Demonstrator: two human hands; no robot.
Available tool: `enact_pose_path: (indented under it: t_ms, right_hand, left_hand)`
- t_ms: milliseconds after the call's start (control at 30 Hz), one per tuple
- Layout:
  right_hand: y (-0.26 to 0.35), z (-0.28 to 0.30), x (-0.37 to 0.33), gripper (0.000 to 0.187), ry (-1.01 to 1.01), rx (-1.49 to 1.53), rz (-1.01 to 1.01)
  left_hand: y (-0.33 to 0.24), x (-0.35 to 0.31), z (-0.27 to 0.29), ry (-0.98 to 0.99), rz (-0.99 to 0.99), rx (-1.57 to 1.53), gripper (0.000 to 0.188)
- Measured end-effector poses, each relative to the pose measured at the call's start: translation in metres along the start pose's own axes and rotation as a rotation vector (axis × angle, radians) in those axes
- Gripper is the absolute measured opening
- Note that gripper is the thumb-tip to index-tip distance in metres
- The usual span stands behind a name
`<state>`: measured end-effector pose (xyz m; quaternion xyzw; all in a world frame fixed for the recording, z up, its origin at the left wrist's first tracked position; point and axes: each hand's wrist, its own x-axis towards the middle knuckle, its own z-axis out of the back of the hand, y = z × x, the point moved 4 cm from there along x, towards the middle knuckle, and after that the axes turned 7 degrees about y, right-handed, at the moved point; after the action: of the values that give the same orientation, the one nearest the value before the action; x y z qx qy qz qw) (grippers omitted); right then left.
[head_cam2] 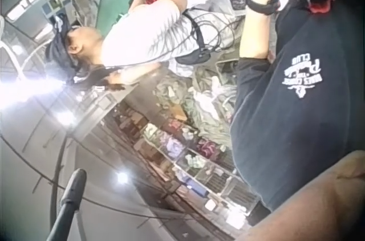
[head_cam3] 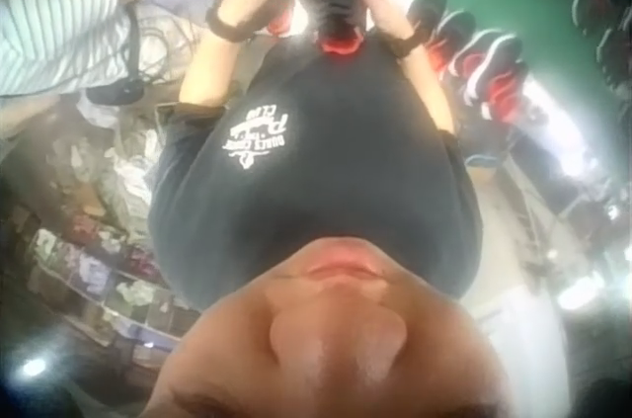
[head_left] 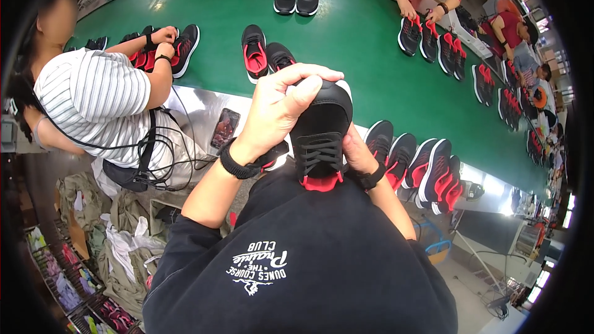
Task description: Inspecting, cleaning, and organizing sneakers on a production conveyor line.
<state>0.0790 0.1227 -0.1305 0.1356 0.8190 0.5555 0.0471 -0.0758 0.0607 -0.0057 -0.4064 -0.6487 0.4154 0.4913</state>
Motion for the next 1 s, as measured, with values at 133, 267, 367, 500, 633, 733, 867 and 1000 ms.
enact_pose_path:
  t_ms: [133,267,367,500,633,733,867,1000]
  right_hand:
    - [-0.009,0.003,0.003,0.091,0.01,-0.017,-0.011]
    - [-0.011,0.004,0.004,0.091,0.013,-0.044,-0.016]
    - [-0.009,0.002,0.0,0.093,-0.01,0.011,-0.046]
    - [-0.014,0.004,-0.003,0.094,0.041,0.011,-0.041]
    - [-0.016,0.002,-0.01,0.093,0.023,0.034,-0.048]
    - [-0.02,0.002,-0.016,0.092,0.005,0.029,-0.057]
    - [-0.018,0.0,-0.016,0.09,0.017,0.037,-0.047]
    - [-0.006,-0.005,0.0,0.067,0.002,-0.108,0.019]
  left_hand:
    - [-0.004,0.0,0.005,0.03,-0.094,0.154,0.047]
    - [-0.002,-0.004,0.006,0.002,-0.013,-0.029,0.04]
    - [-0.005,-0.008,0.003,0.093,-0.065,0.039,0.043]
    - [-0.009,-0.011,-0.002,0.154,-0.003,-0.014,0.047]
    - [-0.012,-0.016,-0.008,0.151,0.057,-0.015,0.059]
    - [-0.01,-0.019,-0.009,0.147,-0.015,0.009,0.06]
    - [-0.006,-0.023,-0.012,0.109,-0.038,-0.054,0.05]
    - [0.007,-0.027,0.001,-0.232,-0.145,0.164,0.034]
